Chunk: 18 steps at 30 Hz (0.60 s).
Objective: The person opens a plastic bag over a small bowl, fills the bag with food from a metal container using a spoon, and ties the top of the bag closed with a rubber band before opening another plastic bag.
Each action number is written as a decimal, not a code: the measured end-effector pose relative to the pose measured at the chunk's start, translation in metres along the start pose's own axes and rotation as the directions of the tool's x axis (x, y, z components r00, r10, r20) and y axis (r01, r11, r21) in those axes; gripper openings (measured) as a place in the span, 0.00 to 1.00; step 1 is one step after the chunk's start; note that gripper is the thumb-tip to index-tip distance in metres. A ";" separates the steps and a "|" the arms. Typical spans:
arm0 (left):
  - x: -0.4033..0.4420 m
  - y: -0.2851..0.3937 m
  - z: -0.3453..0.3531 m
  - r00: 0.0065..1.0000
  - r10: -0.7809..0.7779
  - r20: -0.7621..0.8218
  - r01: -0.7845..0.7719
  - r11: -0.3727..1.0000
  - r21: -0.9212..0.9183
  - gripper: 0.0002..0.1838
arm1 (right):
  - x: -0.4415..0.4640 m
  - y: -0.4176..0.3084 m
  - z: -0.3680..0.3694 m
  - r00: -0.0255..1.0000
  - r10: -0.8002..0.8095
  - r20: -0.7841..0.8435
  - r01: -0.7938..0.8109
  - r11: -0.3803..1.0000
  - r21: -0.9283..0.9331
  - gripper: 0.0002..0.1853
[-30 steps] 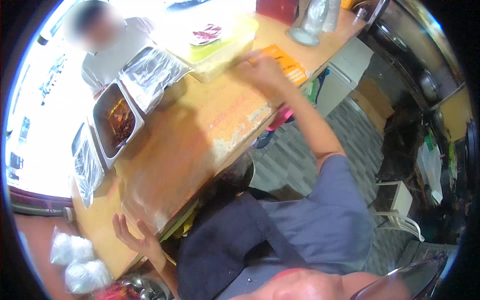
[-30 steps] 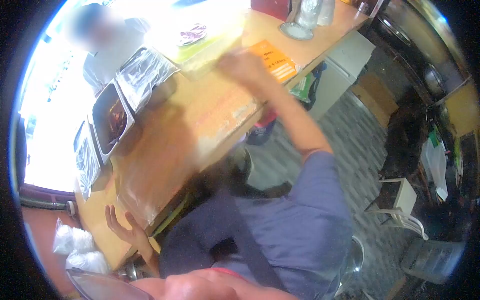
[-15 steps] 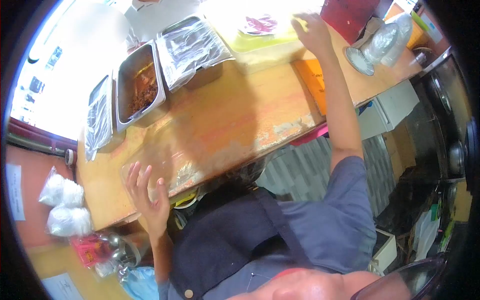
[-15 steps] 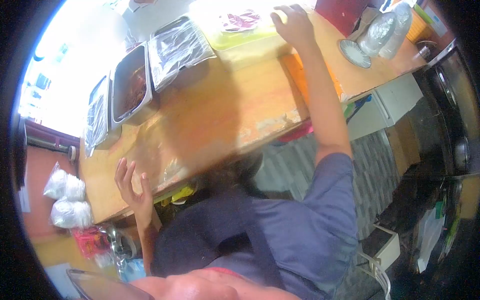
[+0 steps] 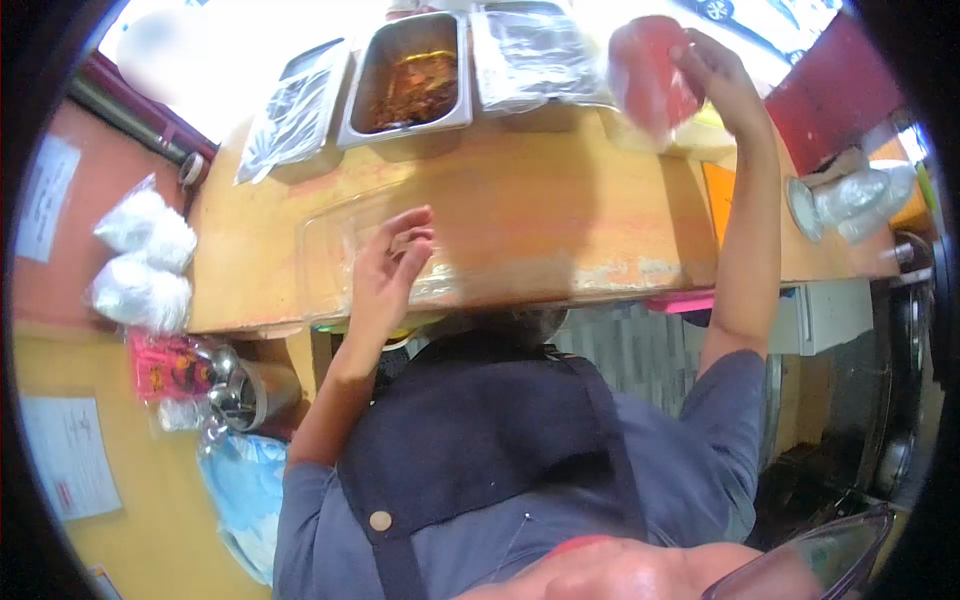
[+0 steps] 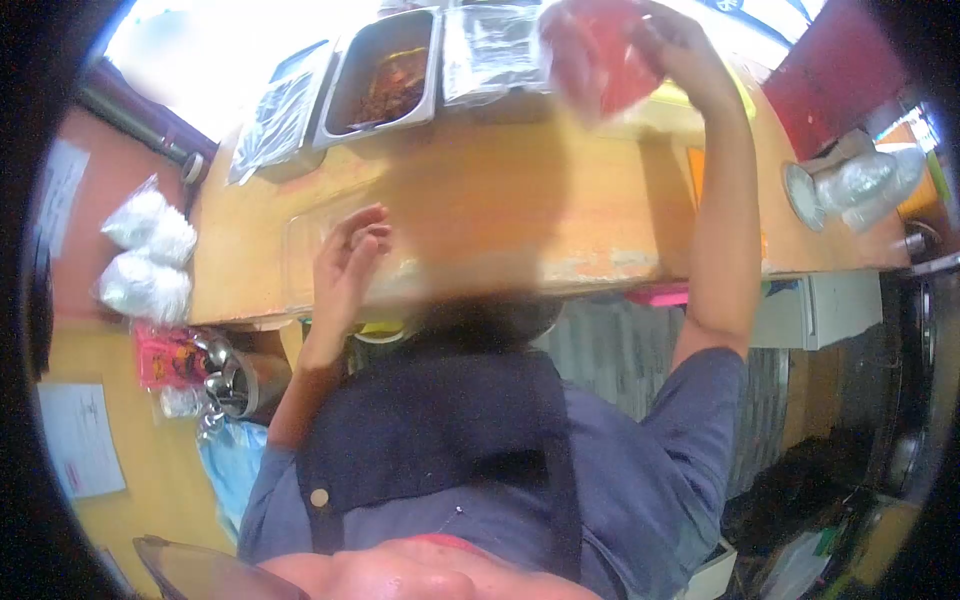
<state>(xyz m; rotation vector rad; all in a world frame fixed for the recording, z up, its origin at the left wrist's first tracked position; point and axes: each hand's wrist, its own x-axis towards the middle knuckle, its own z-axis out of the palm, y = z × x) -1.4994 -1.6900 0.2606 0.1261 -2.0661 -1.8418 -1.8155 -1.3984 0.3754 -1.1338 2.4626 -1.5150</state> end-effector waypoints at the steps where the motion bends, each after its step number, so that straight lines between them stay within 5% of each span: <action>1: 0.005 -0.004 -0.003 0.991 -0.131 0.027 0.133 0.959 -0.250 0.22 | -0.013 -0.021 0.030 0.992 -0.122 -0.028 0.121 0.992 -0.023 0.18; 3: 0.017 -0.008 -0.009 0.957 -0.178 0.228 0.277 0.795 -0.540 0.31 | -0.028 -0.032 0.073 0.923 -0.153 0.353 0.161 0.987 0.007 0.16; 6: 0.019 0.002 -0.008 0.886 -0.134 0.444 0.447 0.500 -0.742 0.34 | -0.058 -0.093 0.167 0.795 -0.453 0.402 0.481 0.876 0.035 0.16; 9: 0.007 0.002 -0.025 0.922 -0.019 0.388 0.175 0.912 -0.370 0.30 | -0.069 -0.118 0.216 0.823 -0.376 0.426 0.503 0.830 -0.239 0.19; 12: -0.001 -0.004 -0.043 0.959 -0.157 0.237 0.269 0.773 -0.574 0.28 | -0.068 -0.120 0.248 0.873 -0.483 0.061 0.487 0.859 -0.157 0.24; 15: -0.004 -0.016 -0.067 0.990 -0.135 0.030 0.122 0.749 -0.652 0.24 | -0.071 -0.113 0.264 0.955 -0.271 -0.121 0.255 0.958 -0.131 0.27; 16: -0.007 -0.019 -0.073 0.994 -0.100 -0.044 0.049 0.767 -0.640 0.22 | -0.078 -0.110 0.271 0.999 -0.011 0.030 0.011 1.000 -0.017 0.25; 18: -0.014 -0.019 -0.083 0.996 -0.071 -0.051 0.024 0.781 -0.624 0.19 | -0.086 -0.088 0.298 0.977 0.101 0.186 -0.135 0.974 0.182 0.23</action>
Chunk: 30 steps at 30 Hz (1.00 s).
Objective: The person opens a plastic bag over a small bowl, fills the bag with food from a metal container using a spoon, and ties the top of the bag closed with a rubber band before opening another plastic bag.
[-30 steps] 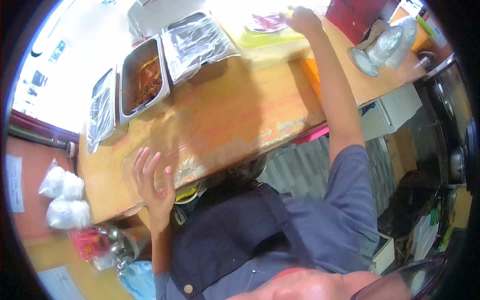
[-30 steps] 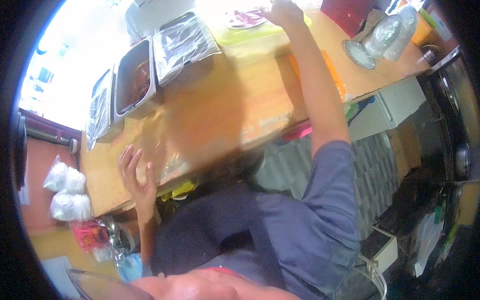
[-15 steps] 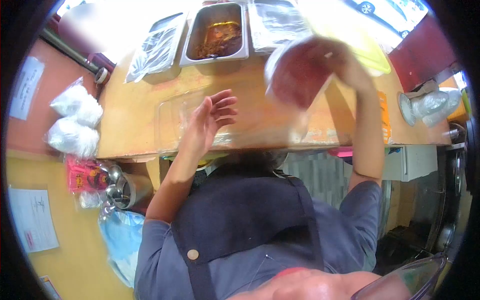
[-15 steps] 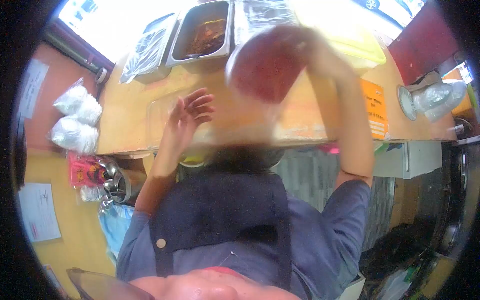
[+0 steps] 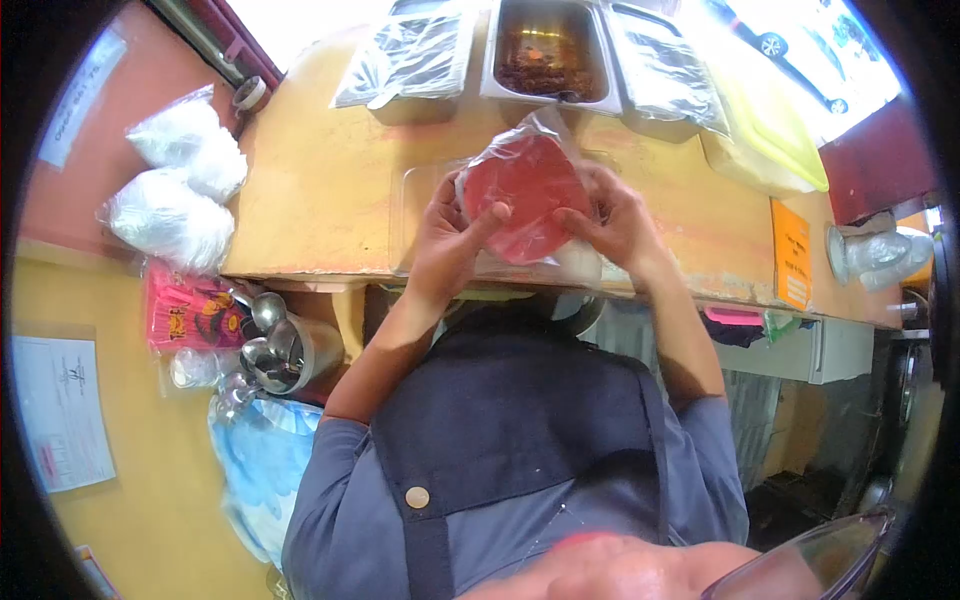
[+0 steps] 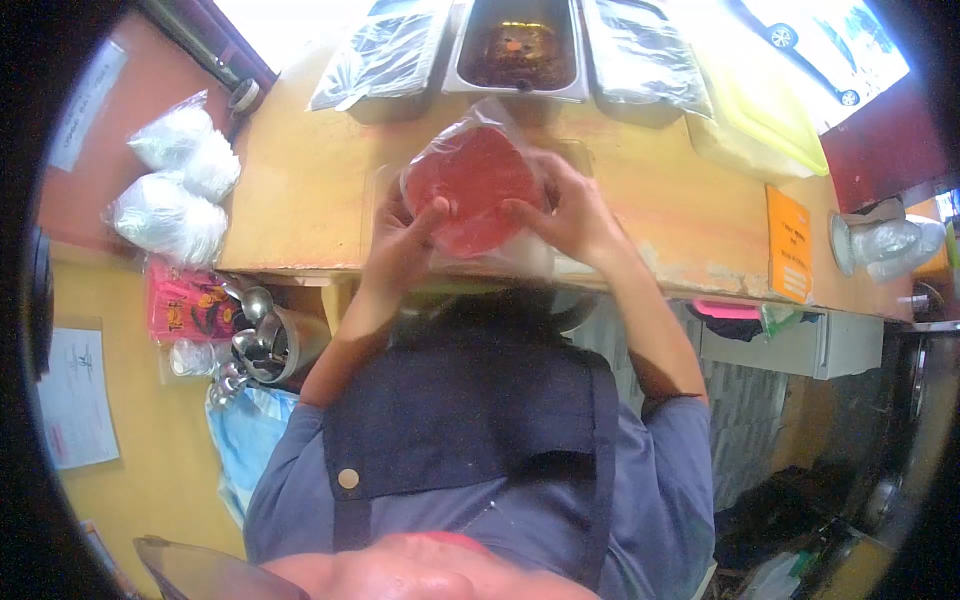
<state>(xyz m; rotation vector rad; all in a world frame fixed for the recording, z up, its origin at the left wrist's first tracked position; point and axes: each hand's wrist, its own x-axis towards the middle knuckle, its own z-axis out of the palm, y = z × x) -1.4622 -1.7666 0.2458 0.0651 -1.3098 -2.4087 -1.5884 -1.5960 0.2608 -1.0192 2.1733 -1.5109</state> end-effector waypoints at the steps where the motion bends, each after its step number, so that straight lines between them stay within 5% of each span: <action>1: -0.002 0.004 -0.003 1.000 0.012 0.012 -0.012 1.000 0.009 0.17 | 0.000 0.009 0.008 0.996 0.060 0.071 -0.068 0.992 0.103 0.21; 4: -0.005 0.022 -0.025 0.993 -0.021 -0.115 0.015 0.998 -0.061 0.11 | 0.001 -0.001 0.017 0.988 0.143 -0.066 -0.124 0.965 0.229 0.17; 7: -0.014 0.032 -0.059 0.974 0.198 -0.113 -0.134 0.899 0.417 0.06 | 0.004 0.003 0.011 0.989 0.118 -0.087 -0.106 0.985 0.136 0.13; 8: -0.018 0.033 -0.062 0.960 0.222 -0.171 -0.135 0.902 0.411 0.03 | 0.005 0.007 0.013 0.991 0.067 -0.117 -0.054 0.992 0.113 0.13; 10: -0.027 0.038 -0.066 0.955 0.248 -0.162 -0.167 0.902 0.397 0.04 | 0.007 0.019 0.020 0.984 -0.040 -0.173 0.053 0.996 0.068 0.13; 17: -0.050 0.067 -0.095 0.883 0.397 -0.251 -0.158 0.755 0.637 0.11 | 0.016 0.044 0.025 0.981 0.054 -0.186 -0.037 0.995 0.090 0.11; 18: -0.046 0.067 -0.100 0.854 0.472 -0.219 -0.185 0.669 0.720 0.11 | 0.018 0.044 0.023 0.985 0.064 -0.160 -0.058 0.997 0.041 0.11; 21: -0.026 0.065 -0.096 0.906 0.359 -0.225 0.067 0.403 0.913 0.14 | 0.026 0.052 0.025 0.986 0.042 -0.159 -0.050 0.998 -0.046 0.11; 25: -0.007 0.057 -0.089 0.988 0.152 0.030 -0.019 -0.076 0.997 0.14 | 0.029 0.038 0.027 0.979 0.108 -0.171 -0.122 0.990 -0.070 0.13; 28: -0.010 0.057 -0.086 0.908 0.386 0.162 -0.167 -0.019 0.986 0.12 | 0.032 0.052 0.023 0.982 0.102 -0.162 -0.135 0.969 -0.208 0.16; 30: -0.019 0.057 -0.088 0.940 0.332 -0.077 -0.058 0.379 0.924 0.09 | 0.028 0.038 0.020 0.988 0.020 -0.151 -0.085 0.895 -0.437 0.18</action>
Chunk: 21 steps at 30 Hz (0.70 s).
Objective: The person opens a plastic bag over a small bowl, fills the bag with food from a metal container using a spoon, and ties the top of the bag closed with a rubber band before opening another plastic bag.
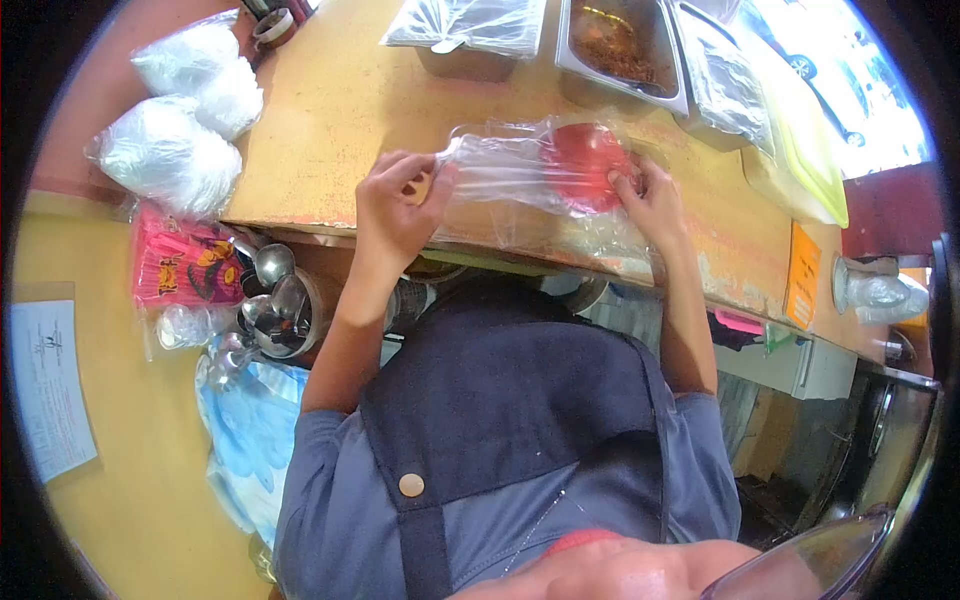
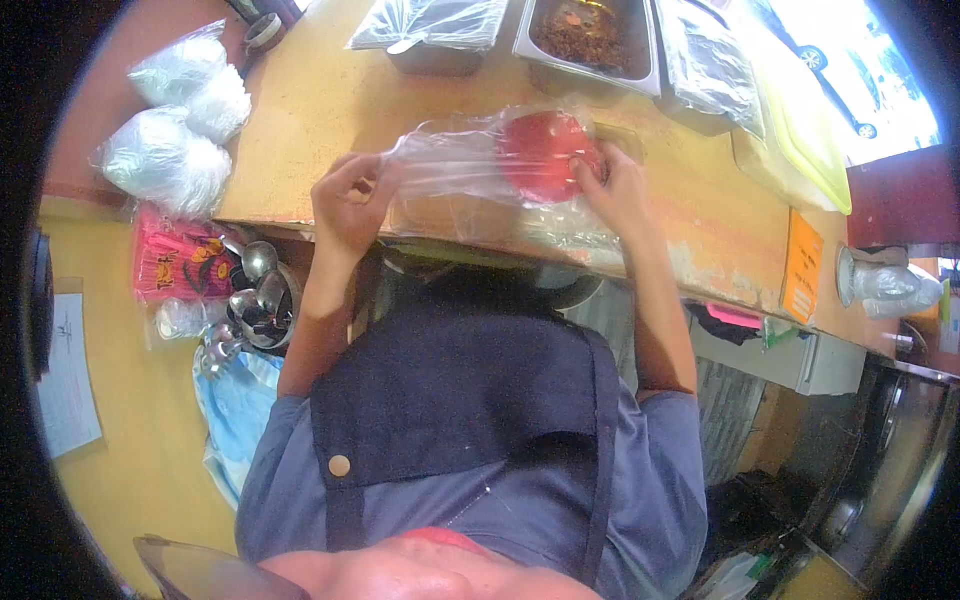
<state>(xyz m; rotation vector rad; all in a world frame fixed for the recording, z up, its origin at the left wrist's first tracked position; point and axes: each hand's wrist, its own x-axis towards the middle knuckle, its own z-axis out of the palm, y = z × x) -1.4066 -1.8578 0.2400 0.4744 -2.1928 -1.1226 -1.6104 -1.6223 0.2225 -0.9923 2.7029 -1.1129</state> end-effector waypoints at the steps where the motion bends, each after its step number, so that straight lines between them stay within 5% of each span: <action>1: -0.005 -0.001 -0.002 0.993 -0.121 0.013 0.122 0.979 -0.166 0.08 | -0.003 -0.010 -0.007 0.999 -0.042 -0.008 0.041 0.993 -0.113 0.19; 4: -0.020 0.003 0.005 0.951 -0.302 0.064 0.297 0.842 -0.450 0.12 | -0.012 -0.067 -0.015 0.837 -0.462 -0.291 0.269 0.813 -0.517 0.19; 7: -0.033 0.017 0.019 0.961 -0.254 0.112 0.277 0.849 -0.450 0.15 | -0.022 -0.099 0.009 0.879 -0.468 -0.096 0.468 0.884 -0.022 0.17; 10: -0.042 0.035 0.023 0.981 -0.138 0.133 0.184 0.873 -0.452 0.12 | -0.023 -0.125 0.032 0.886 -0.454 0.092 0.448 0.890 0.079 0.14; 14: -0.052 0.009 0.005 0.872 -0.443 0.209 0.485 0.717 -0.501 0.08 | -0.019 -0.117 0.029 0.923 -0.372 0.103 0.335 0.905 0.261 0.10; 17: -0.064 -0.016 -0.003 0.926 -0.313 0.211 0.348 0.924 -0.158 0.05 | -0.020 -0.108 0.014 0.955 -0.267 0.127 0.210 0.915 0.345 0.08; 18: -0.065 -0.021 -0.006 0.957 -0.222 0.187 0.241 0.966 -0.091 0.04 | -0.021 -0.106 0.013 0.962 -0.243 0.126 0.186 0.917 0.353 0.08; 21: -0.059 0.011 -0.015 0.970 -0.148 -0.191 0.082 0.945 -0.316 0.05 | -0.025 -0.108 0.009 0.957 -0.274 0.100 0.223 0.909 0.352 0.09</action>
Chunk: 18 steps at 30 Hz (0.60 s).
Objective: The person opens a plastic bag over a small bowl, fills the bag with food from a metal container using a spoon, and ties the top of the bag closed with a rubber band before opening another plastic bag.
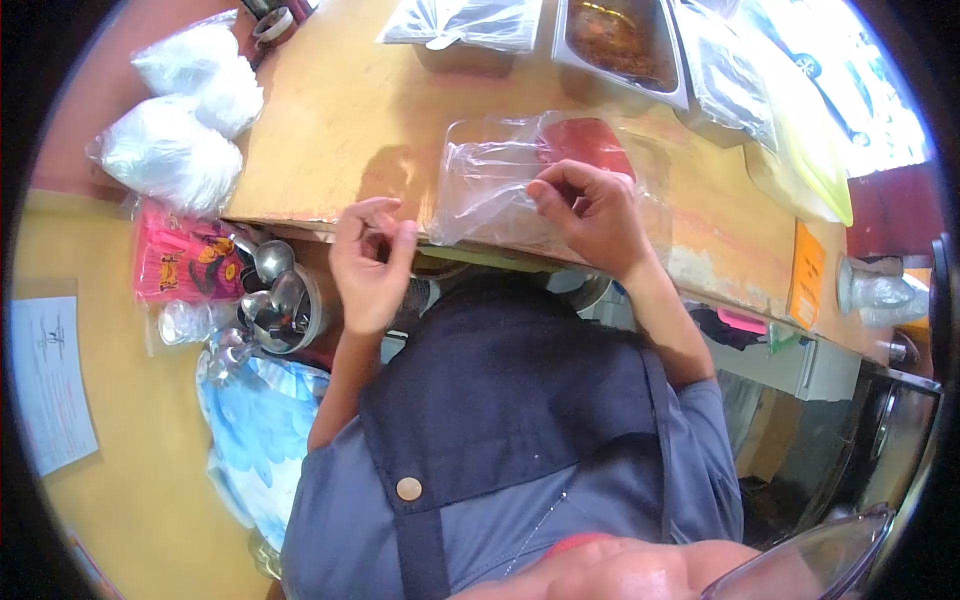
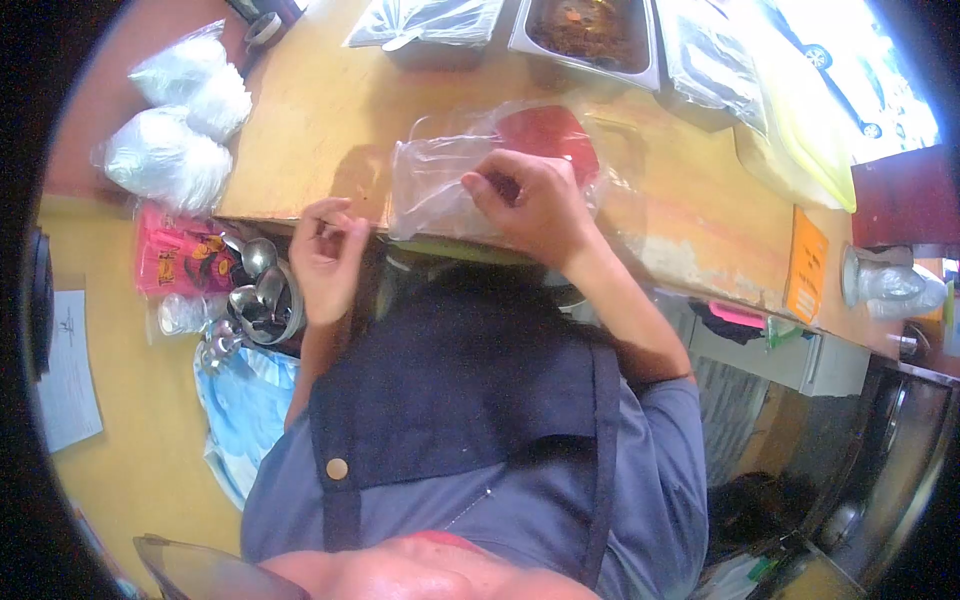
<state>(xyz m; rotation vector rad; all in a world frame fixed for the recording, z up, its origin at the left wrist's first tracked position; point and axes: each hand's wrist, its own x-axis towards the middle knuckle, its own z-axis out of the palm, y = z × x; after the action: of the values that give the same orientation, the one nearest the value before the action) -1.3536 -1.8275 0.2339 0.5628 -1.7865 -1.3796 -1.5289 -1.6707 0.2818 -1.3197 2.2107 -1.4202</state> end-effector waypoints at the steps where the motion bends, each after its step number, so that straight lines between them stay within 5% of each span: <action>1: 0.001 0.011 -0.001 0.999 -0.019 0.028 0.020 0.998 -0.057 0.07 | -0.001 -0.003 0.001 1.000 -0.029 0.000 0.029 1.000 -0.011 0.09; 5: 0.017 0.009 0.016 0.937 -0.193 0.292 0.197 0.980 0.017 0.08 | 0.001 -0.012 0.022 0.990 -0.135 0.038 0.140 0.978 -0.157 0.13; 8: 0.014 0.000 0.023 0.860 -0.301 0.413 0.506 0.607 -0.613 0.08 | 0.002 -0.007 0.036 0.980 -0.169 0.102 0.193 0.934 -0.300 0.13; 9: 0.014 0.004 0.024 0.858 -0.303 0.414 0.511 0.573 -0.640 0.09 | 0.001 -0.004 0.039 0.978 -0.181 0.100 0.203 0.938 -0.282 0.11; 14: 0.012 0.001 0.038 0.835 -0.281 0.473 0.527 0.656 -0.541 0.08 | -0.005 -0.005 0.031 0.956 -0.280 -0.085 0.258 0.943 -0.209 0.06; 18: 0.027 -0.004 0.054 0.730 -0.180 0.659 0.364 0.919 -0.151 0.10 | -0.010 -0.017 0.024 0.933 -0.351 -0.082 0.323 0.915 -0.244 0.05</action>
<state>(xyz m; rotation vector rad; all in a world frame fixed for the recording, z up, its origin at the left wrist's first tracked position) -1.4134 -1.8169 0.2334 0.2136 -2.0223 -2.1877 -1.4996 -1.6801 0.2805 -1.8133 2.3694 -1.4236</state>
